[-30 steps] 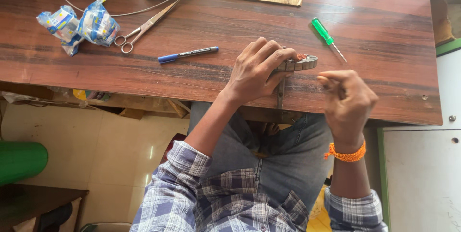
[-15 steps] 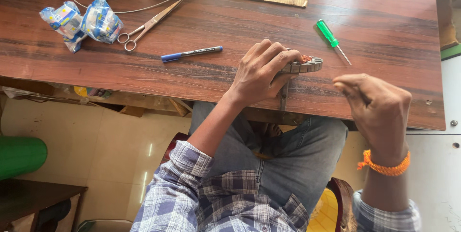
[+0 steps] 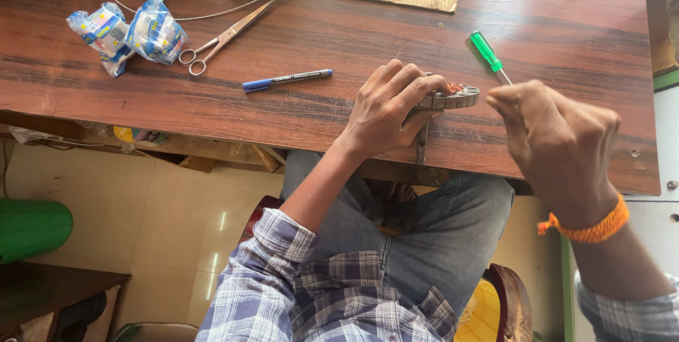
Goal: The person winds copper wire into the slots of a motor stator clamped at the workbench, pressing each wire loop into place by hand and occasionally using a screwdriver to seat the wire. They rotate the stator as they work around its slots and continue winding until the end of the clip.
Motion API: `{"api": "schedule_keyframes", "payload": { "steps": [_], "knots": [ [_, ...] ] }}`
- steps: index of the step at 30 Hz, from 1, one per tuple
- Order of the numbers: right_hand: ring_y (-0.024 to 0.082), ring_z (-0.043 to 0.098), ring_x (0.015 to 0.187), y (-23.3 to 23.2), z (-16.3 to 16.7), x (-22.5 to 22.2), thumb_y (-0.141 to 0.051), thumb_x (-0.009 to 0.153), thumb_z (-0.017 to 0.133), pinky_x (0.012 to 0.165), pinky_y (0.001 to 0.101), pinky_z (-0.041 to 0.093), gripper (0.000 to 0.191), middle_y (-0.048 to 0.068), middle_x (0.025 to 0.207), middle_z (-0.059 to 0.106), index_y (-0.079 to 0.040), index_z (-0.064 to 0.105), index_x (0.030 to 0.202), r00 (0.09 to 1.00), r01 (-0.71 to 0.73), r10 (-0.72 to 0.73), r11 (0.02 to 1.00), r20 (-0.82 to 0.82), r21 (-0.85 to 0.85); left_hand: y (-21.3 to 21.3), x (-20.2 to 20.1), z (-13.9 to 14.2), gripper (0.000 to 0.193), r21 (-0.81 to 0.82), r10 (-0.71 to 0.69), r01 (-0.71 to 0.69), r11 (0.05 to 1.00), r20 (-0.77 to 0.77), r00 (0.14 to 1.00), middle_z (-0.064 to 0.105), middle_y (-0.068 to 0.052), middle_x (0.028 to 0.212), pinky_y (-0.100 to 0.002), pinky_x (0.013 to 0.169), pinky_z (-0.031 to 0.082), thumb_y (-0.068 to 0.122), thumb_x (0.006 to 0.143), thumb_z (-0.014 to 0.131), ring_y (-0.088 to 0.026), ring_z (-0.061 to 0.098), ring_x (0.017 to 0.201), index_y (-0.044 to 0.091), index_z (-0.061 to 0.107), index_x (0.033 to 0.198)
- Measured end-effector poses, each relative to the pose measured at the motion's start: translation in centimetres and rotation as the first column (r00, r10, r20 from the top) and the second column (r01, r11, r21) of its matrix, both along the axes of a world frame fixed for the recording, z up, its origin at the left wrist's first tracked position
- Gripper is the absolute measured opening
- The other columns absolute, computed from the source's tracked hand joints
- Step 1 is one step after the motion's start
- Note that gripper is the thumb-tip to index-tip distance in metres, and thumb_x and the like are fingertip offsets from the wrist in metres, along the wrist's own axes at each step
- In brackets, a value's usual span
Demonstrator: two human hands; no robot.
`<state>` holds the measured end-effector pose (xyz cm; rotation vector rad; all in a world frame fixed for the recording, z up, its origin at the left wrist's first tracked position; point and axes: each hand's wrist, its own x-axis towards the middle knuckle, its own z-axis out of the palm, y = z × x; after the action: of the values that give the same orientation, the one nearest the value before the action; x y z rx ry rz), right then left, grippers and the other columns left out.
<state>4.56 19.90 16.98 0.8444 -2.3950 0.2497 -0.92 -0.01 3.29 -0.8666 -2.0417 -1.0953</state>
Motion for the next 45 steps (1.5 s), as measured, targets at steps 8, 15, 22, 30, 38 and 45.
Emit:
{"api": "schedule_keyframes", "payload": {
  "steps": [8, 15, 22, 30, 38, 45],
  "knots": [
    [0.019, 0.062, 0.055, -0.6, 0.1, -3.3, -0.009, 0.098, 0.082, 0.05, 0.031, 0.043, 0.013, 0.008, 0.074, 0.07, -0.003, 0.072, 0.092, 0.982, -0.107, 0.122, 0.988, -0.147, 0.109, 0.1, -0.5, -1.0, 0.053, -0.01, -0.002, 0.002, 1.0, -0.02, 1.0, 0.063, 0.001, 0.112, -0.04, 0.094, 0.053, 0.021, 0.081, 0.085, -0.024, 0.059, 0.101, 0.016, 0.061, 0.128],
    [0.019, 0.064, 0.056, -0.6, -2.7, -7.7, -0.018, 0.093, 0.084, 0.049, 0.0299, 0.044, 0.016, 0.005, 0.075, 0.071, -0.006, 0.074, 0.087, 0.988, -0.101, 0.119, 0.98, -0.101, 0.171, 0.5, -0.3, 0.5, 0.063, 0.163, 0.01, -0.047, 0.986, 0.222, 0.975, 0.072, -0.004, 0.104, -0.041, 0.1, 0.054, 0.052, 0.101, 0.063, -0.022, 0.07, 0.108, 0.01, 0.052, 0.147],
    [0.018, 0.063, 0.08, 2.1, -9.0, -11.5, -0.019, 0.113, 0.08, 0.072, 0.0251, 0.047, 0.022, 0.01, 0.092, 0.067, -0.001, 0.071, 0.104, 0.986, -0.075, 0.077, 0.997, 0.151, -0.019, 0.8, -6.4, 4.6, 0.044, 0.053, -0.132, 0.137, 0.989, 0.736, 0.664, 0.083, -0.002, 0.091, -0.034, 0.08, 0.06, 0.052, 0.072, 0.074, -0.019, 0.081, 0.088, 0.021, 0.085, 0.101],
    [0.009, 0.042, 0.054, 1.6, -6.4, -7.2, -0.016, 0.102, 0.075, 0.048, 0.0294, 0.032, 0.015, 0.007, 0.063, 0.053, -0.001, 0.074, 0.105, 0.814, 0.215, -0.017, 0.937, 0.58, -0.275, -2.8, -7.0, 3.2, 0.023, 0.19, -0.565, 0.546, 0.816, 0.457, 0.687, 0.078, -0.006, 0.093, -0.033, 0.077, 0.058, 0.023, 0.09, 0.079, -0.018, 0.071, 0.085, 0.01, 0.081, 0.109],
    [0.006, 0.046, 0.058, -1.0, -2.1, -2.2, -0.018, 0.096, 0.078, 0.05, 0.0279, 0.035, 0.016, 0.002, 0.064, 0.061, -0.007, 0.078, 0.108, 0.753, 0.304, -0.041, 0.907, 0.657, -0.292, -2.8, -7.3, 4.1, 0.019, 0.021, -0.488, 0.538, 0.842, 0.455, 0.745, 0.072, -0.003, 0.088, -0.035, 0.068, 0.053, 0.019, 0.089, 0.078, -0.017, 0.065, 0.076, 0.017, 0.083, 0.107],
    [0.013, 0.057, 0.064, -1.0, -1.4, -1.5, -0.01, 0.099, 0.079, 0.061, 0.0305, 0.044, 0.009, 0.009, 0.079, 0.07, -0.003, 0.078, 0.104, 0.907, 0.221, -0.139, 0.961, 0.397, -0.168, -2.9, -7.7, 3.2, 0.019, 0.02, -0.508, 0.551, 0.834, 0.417, 0.754, 0.071, -0.002, 0.088, -0.034, 0.069, 0.053, 0.013, 0.09, 0.079, -0.015, 0.065, 0.077, 0.016, 0.082, 0.109]
  ]
}}
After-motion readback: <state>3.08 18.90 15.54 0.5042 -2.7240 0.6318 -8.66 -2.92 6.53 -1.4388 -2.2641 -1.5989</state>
